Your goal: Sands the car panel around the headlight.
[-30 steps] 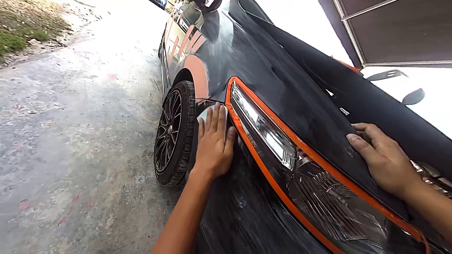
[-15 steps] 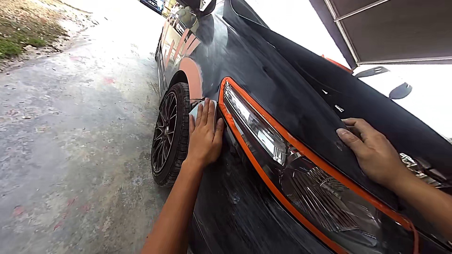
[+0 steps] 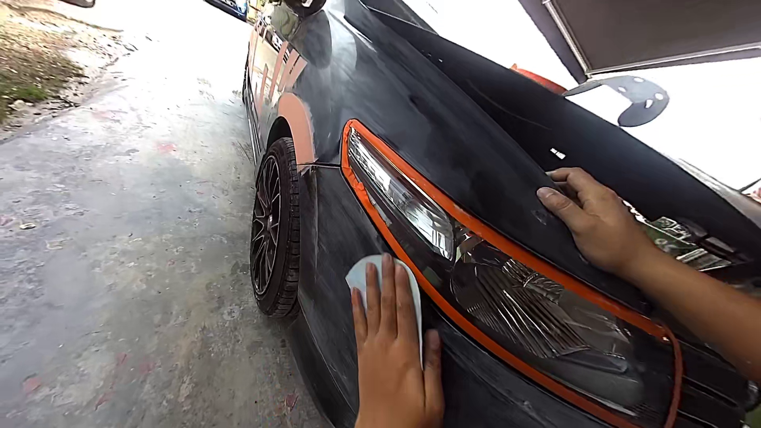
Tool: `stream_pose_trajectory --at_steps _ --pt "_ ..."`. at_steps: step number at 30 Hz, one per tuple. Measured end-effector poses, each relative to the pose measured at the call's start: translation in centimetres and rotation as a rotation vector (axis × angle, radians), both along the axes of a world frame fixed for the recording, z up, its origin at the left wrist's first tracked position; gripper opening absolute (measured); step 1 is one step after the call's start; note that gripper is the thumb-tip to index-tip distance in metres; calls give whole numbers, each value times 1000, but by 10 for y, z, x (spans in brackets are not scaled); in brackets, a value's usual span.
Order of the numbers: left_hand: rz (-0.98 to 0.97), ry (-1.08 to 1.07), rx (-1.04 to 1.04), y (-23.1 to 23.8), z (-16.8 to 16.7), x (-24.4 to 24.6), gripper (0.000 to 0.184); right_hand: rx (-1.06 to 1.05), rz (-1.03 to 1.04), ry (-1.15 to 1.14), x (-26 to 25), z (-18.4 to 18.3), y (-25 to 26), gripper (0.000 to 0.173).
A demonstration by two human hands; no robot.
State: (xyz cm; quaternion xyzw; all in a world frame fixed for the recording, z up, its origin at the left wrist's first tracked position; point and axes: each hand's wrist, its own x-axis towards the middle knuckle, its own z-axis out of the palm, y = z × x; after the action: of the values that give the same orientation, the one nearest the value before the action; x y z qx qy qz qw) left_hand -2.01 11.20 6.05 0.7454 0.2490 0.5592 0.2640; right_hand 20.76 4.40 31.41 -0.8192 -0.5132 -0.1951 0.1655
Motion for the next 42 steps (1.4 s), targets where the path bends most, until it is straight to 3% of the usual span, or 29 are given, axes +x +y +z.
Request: stream_pose_trajectory --at_steps 1,3,8,12,14,19,20,24,29,34,39,42 --pt "-1 0 13 -24 -5 1 72 0 2 6 1 0 0 52" --pt "18 -3 36 -25 -8 6 70 4 0 0 2 2 2 52" --pt "-12 15 -71 70 -1 6 67 -22 -24 -20 3 3 0 58" --pt "21 -46 -53 -31 -16 4 77 1 -3 7 3 -1 -3 57" --pt "36 -47 -29 -48 -24 8 78 22 2 24 5 -1 -3 56" --pt "-37 14 -15 79 -3 0 63 9 12 23 3 3 -2 59" --pt "-50 23 10 86 0 -4 62 11 10 35 1 1 -4 58" --pt "-28 -12 124 27 -16 -11 57 40 33 78 -3 1 -1 54" --pt "-9 104 113 73 -14 -20 59 27 37 88 2 4 -3 55" --pt "-35 118 215 -19 -15 -26 58 58 47 133 -1 1 -1 51" --pt "109 241 202 16 -2 -32 58 46 47 130 2 2 -3 52" --pt "121 358 206 -18 9 -44 64 35 41 129 -1 1 -5 53"
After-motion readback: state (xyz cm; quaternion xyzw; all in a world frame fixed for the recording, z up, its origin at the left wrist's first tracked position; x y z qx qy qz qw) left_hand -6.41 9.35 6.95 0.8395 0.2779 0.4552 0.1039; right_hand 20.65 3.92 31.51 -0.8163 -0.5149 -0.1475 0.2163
